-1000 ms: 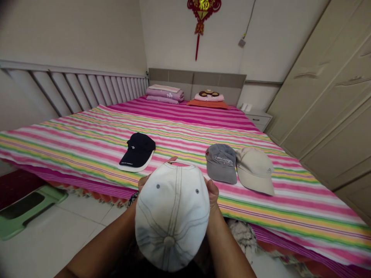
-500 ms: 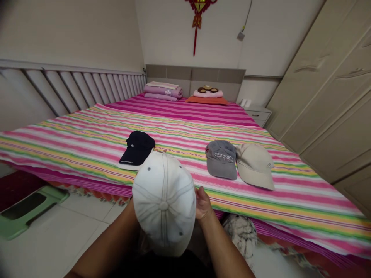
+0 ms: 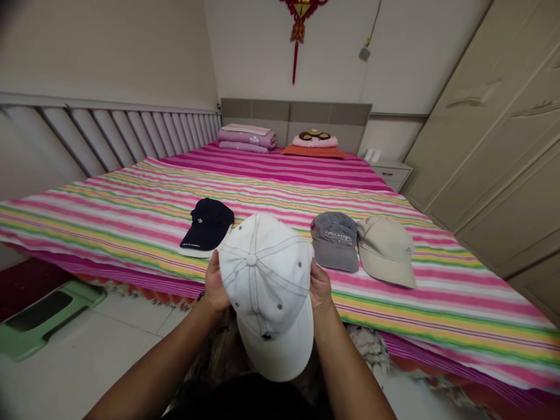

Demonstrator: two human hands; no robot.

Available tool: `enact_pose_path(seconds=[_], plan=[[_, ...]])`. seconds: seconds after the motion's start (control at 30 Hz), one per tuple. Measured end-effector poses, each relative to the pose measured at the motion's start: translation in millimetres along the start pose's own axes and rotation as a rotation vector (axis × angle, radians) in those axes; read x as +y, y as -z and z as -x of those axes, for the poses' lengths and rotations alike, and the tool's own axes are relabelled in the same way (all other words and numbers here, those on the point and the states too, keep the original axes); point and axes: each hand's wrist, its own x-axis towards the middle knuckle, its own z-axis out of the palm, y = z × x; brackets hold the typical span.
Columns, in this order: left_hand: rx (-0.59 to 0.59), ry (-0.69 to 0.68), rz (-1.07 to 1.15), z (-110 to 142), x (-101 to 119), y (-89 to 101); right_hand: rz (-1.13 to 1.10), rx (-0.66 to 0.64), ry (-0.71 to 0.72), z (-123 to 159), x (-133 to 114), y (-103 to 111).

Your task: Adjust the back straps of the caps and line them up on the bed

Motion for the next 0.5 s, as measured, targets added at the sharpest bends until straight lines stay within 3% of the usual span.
enact_pose_path(seconds=[0.1, 0.2, 0.33, 0.5], plan=[[-0.091, 0.130, -0.011, 14.0, -15.3, 23.4, -0.070, 0.055, -0.055, -0.4, 4.2, -2.6], [-0.091, 0.182, 0.010, 18.7, -23.2, 35.7, -0.114, 0.106, -0.105, -0.3, 9.9, -3.0], [-0.023, 0.168, 0.038, 12.6, -22.1, 28.6, -0.154, 0.126, -0.105, -0.7, 16.0, -3.1], [0.048, 0.049, 0.068, 12.1, -22.6, 18.5, -0.199, 0.159, -0.073, -2.1, 24.3, -1.0]])
